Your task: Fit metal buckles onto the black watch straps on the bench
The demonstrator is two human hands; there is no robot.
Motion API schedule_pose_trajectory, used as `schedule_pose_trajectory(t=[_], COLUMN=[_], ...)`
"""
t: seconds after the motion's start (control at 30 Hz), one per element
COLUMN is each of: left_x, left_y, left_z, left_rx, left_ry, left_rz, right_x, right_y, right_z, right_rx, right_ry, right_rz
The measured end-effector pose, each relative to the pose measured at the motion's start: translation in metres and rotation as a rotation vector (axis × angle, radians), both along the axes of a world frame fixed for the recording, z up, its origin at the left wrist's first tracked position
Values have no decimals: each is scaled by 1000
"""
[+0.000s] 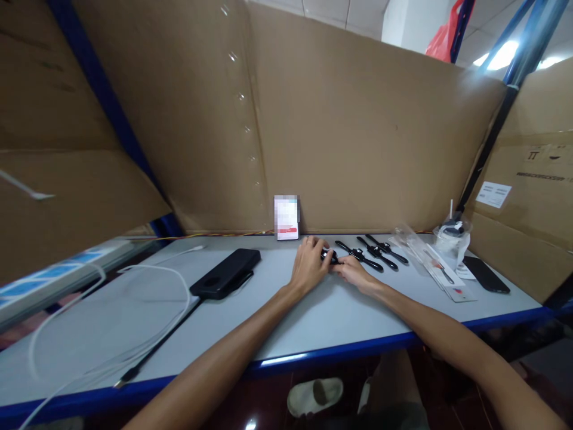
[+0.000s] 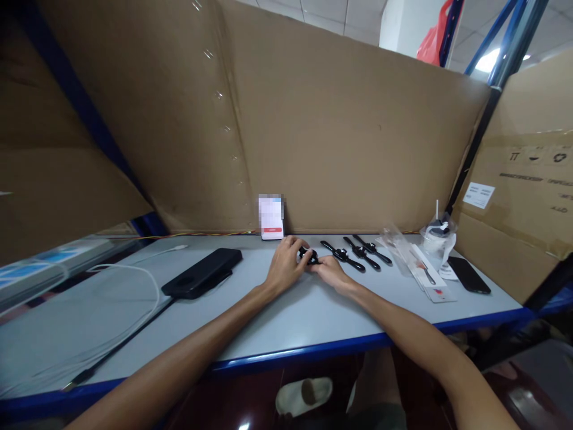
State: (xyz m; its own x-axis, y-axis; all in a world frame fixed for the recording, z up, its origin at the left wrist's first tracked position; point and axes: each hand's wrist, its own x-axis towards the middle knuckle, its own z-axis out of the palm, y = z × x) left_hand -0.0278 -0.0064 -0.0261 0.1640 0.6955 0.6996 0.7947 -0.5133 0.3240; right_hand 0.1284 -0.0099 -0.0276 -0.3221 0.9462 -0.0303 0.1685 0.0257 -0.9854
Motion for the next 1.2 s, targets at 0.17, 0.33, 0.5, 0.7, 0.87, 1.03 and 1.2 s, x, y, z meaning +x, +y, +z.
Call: schedule_pose_trajectory(t=[0.17, 0.33, 0.5, 0.7, 0.87, 1.03, 1.2], left_x=[0, -2, 0, 1, 0, -1, 1], left_y=[2, 3, -1, 0, 0, -1, -4], left_z=[-3, -3, 0, -2, -1, 2, 4], left_rx=[-37, -22, -14, -48, -46, -19, 2], left_ry=[49, 59, 26, 71, 94, 67, -2], left_rz=[11, -79, 23, 64, -29, -105, -34], right_x=[0, -1, -1, -1, -1, 0, 0], right_y=[0, 0, -1, -1, -1, 0, 0], right_z=[1, 1, 2, 1, 0, -1, -1], right_rx=[-4, -11, -2, 4, -7, 6, 6], right_ry=[-2, -12, -8, -17, -5, -33, -5], right_rz=[-6, -5, -12, -12, -6, -8, -6])
